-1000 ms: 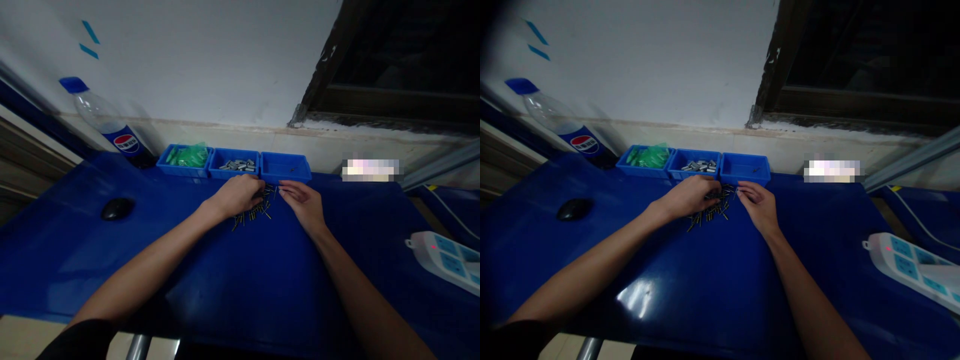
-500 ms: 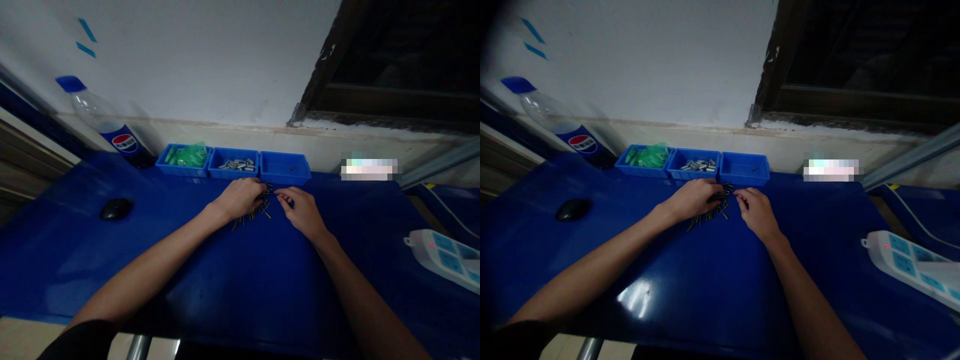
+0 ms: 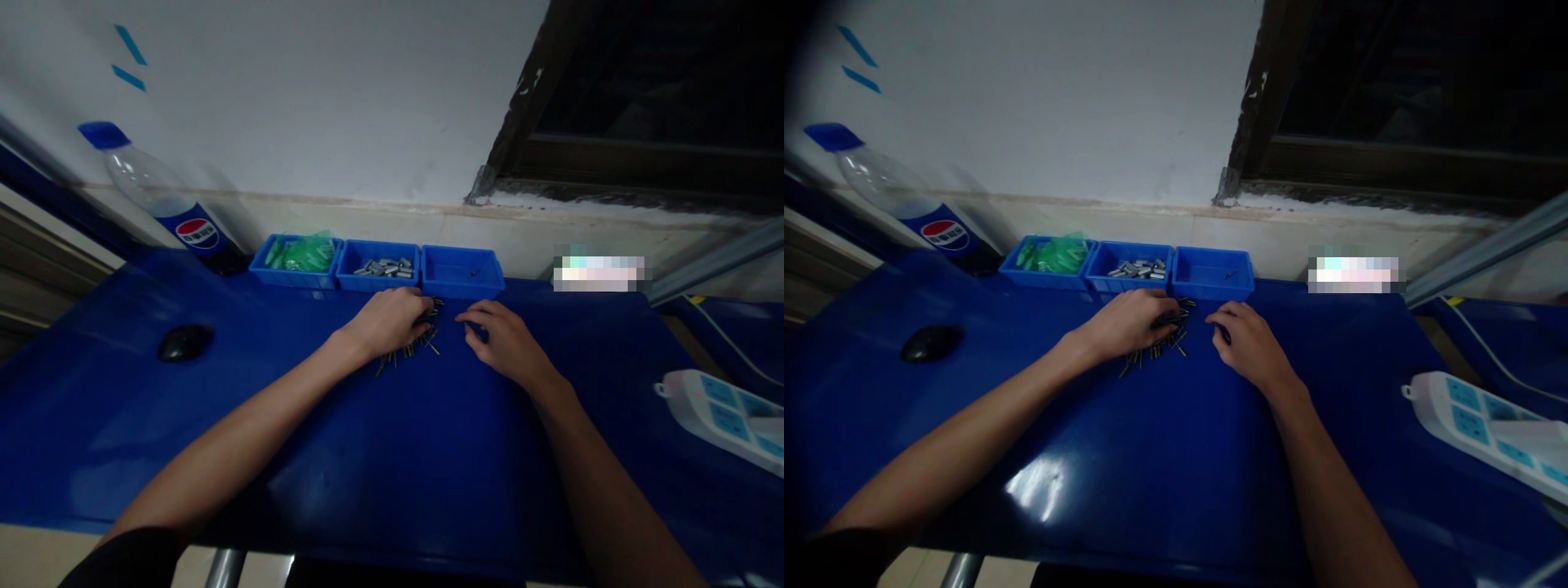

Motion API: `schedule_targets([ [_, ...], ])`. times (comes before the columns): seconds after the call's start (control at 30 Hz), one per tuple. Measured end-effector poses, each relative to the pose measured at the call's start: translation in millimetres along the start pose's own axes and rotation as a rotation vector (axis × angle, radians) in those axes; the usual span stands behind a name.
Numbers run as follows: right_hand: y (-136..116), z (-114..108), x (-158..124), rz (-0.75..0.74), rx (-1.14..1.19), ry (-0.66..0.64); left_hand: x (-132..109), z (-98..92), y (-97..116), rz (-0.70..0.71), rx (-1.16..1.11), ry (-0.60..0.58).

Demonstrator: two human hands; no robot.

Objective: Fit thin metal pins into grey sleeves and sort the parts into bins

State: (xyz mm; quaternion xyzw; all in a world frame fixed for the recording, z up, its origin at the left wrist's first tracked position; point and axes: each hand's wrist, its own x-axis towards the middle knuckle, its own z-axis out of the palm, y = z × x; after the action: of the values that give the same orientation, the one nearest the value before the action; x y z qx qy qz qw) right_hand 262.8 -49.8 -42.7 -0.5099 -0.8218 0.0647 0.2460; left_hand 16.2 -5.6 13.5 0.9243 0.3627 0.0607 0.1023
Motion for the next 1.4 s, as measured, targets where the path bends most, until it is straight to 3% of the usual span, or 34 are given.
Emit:
schedule_targets([
  [0.4, -4.8, 5.0, 3.4, 0.103, 0.203, 0.084, 0.1, -0.5, -1.5, -0.004, -0.014, -0.001],
  [0.67, -21.5, 9.1, 10.5, 0.382, 0.807, 0.198, 1.9, 0.1, -5.7, 0.051, -0.224, 0.088],
  [0.77, -33.2, 11.6, 15.7, 0.415, 0.923, 0.342, 3.3, 2.5, -1.4, 0.076, -0.390, 0.079],
  [0.87, -42.5, 15.6, 19.2, 0.440, 0.955, 0.489, 4.0, 3.6, 2.4, 0.058, -0.541, 0.105],
  [1.07, -49.6, 23.4, 18.5, 0.420, 0.893, 0.653, 4.0, 3.5, 6.4, 0.014, -0.760, 0.103],
  [1.4, -57.2, 25.8, 17.7, 0.410, 0.904, 0.712, 4.9, 7.7, 5.2, -0.038, -0.748, 0.184],
])
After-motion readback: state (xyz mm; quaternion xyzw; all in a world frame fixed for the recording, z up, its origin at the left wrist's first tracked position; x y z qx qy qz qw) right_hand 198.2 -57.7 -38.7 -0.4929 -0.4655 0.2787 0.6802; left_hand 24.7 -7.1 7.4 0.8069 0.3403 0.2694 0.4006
